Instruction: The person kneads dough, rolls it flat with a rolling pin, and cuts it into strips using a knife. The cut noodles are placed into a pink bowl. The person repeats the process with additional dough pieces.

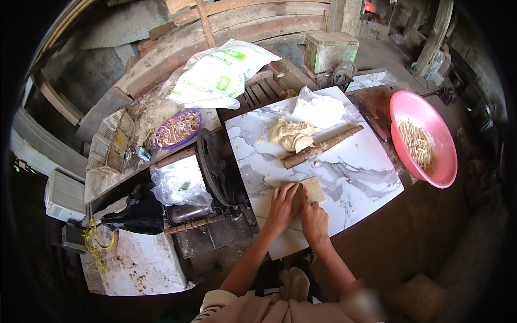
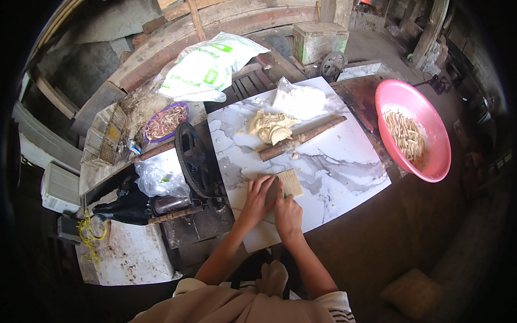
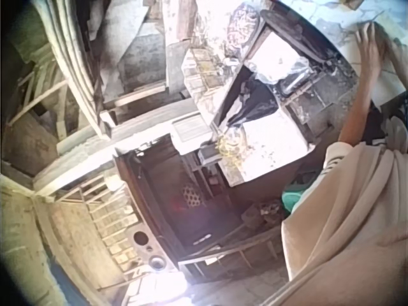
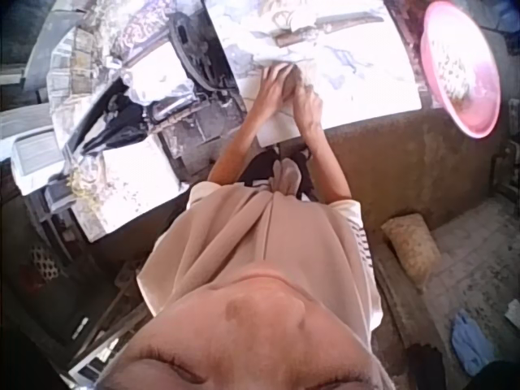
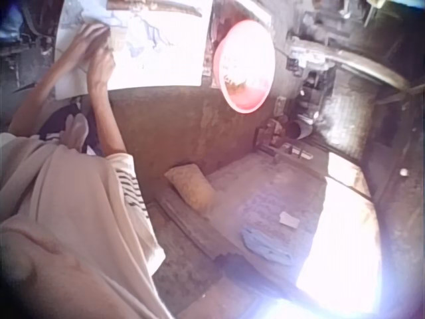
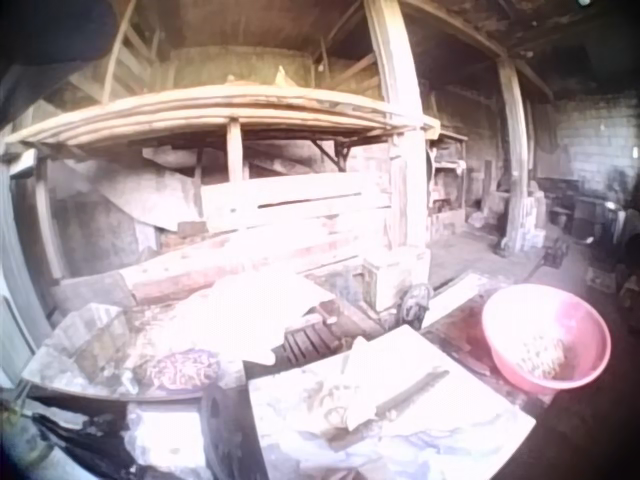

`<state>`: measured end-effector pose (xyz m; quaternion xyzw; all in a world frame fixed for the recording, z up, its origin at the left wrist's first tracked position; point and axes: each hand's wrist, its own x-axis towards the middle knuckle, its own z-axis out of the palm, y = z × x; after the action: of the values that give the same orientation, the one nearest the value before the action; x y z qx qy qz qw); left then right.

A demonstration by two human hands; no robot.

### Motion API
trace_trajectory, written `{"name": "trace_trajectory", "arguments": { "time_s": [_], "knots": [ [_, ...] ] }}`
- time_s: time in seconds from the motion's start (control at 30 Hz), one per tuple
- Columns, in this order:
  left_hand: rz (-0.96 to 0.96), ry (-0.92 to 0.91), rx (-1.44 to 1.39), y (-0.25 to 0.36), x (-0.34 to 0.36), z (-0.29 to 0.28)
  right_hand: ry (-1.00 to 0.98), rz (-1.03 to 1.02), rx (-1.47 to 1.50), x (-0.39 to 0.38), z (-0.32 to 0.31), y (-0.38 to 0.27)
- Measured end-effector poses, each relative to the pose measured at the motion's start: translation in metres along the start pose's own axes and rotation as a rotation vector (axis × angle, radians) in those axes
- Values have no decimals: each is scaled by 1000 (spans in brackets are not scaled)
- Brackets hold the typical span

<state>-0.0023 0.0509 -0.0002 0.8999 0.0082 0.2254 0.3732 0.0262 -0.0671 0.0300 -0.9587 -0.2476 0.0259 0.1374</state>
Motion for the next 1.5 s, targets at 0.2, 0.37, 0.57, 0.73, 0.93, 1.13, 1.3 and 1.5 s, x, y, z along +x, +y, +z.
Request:
{"name": "trace_trajectory", "arguments": {
  "time_s": [0.2, 0.37, 0.57, 0.73, 0.93, 1.13, 1.3, 1.5],
  "knots": [
    [4, -14, 34, 0, 1, 0, -10, -28, -29, -16, -2, 5],
    [7, -4, 41, 1, 1, 1, 12, -34, -39, -29, -5, 5],
    [7, -3, 52, 2, 1, 2, -1, -15, -59, -50, -4, 11],
    [10, -7, 49, -1, 0, 3, -39, -14, -81, -72, -13, 14],
    [-2, -8, 66, -2, -3, 2, -31, -50, -54, -73, -29, 21],
    [33, 6, 26, -5, -5, 4, 92, -59, 20, -15, -12, 14],
    [14, 5, 22, -3, -7, 1, 54, -79, 15, 7, 0, 5],
    [-7, -2, 1, 0, -8, -2, 18, -62, -5, 12, 3, 2]
  ]
}}
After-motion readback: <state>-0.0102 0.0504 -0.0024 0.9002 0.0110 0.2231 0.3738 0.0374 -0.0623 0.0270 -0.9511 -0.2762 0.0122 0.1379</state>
